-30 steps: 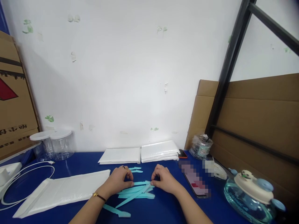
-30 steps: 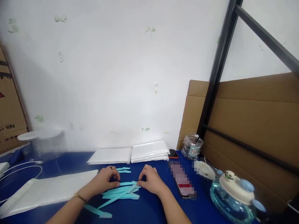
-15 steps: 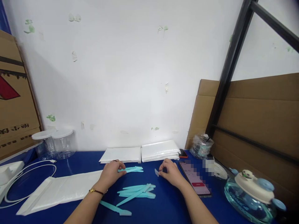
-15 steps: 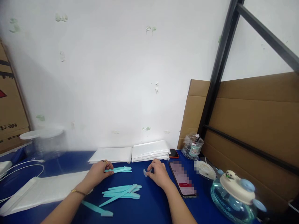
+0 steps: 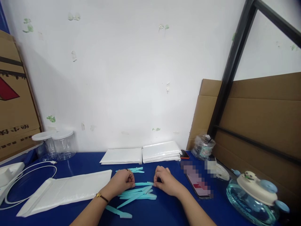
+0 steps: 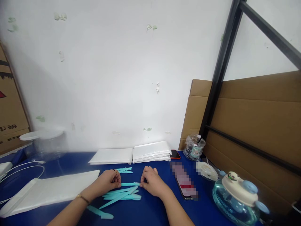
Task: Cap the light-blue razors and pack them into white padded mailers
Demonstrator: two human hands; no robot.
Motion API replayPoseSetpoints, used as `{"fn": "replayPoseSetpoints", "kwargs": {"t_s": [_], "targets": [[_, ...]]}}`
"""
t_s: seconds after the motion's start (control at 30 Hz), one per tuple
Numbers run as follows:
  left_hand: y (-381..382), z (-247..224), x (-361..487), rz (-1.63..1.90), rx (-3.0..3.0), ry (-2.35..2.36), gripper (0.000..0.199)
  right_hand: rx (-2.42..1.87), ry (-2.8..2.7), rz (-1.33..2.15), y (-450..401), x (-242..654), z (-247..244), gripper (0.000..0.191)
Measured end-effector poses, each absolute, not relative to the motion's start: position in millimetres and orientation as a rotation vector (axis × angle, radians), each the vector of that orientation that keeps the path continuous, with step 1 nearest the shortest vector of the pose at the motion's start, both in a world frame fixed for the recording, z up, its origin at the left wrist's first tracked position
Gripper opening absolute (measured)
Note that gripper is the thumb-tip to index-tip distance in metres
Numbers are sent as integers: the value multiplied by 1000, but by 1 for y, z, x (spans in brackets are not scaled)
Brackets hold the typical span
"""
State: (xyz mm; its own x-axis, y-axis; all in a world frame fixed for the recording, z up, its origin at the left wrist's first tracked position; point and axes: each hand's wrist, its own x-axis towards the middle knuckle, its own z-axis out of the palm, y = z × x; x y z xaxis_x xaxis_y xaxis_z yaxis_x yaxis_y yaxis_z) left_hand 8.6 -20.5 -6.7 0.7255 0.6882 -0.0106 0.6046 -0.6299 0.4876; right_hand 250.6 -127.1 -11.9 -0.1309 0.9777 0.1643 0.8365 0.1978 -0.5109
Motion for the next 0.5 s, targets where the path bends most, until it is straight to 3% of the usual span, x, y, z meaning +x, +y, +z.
{"fn": "replayPoseSetpoints", "kwargs": {"t_s": [0.2,0.3,0.5], "targets": [[3,-2,-9,422,2499,1239,11,-1828,-1790,265,-125,274,-8,4],[-1,2,-9,495,2485,1227,22,-1779,-1780,297,-128,267,-5,4],[-34,7,6,251,2444,890,37,-1592,-2019,425,-130,231,-4,15]]}}
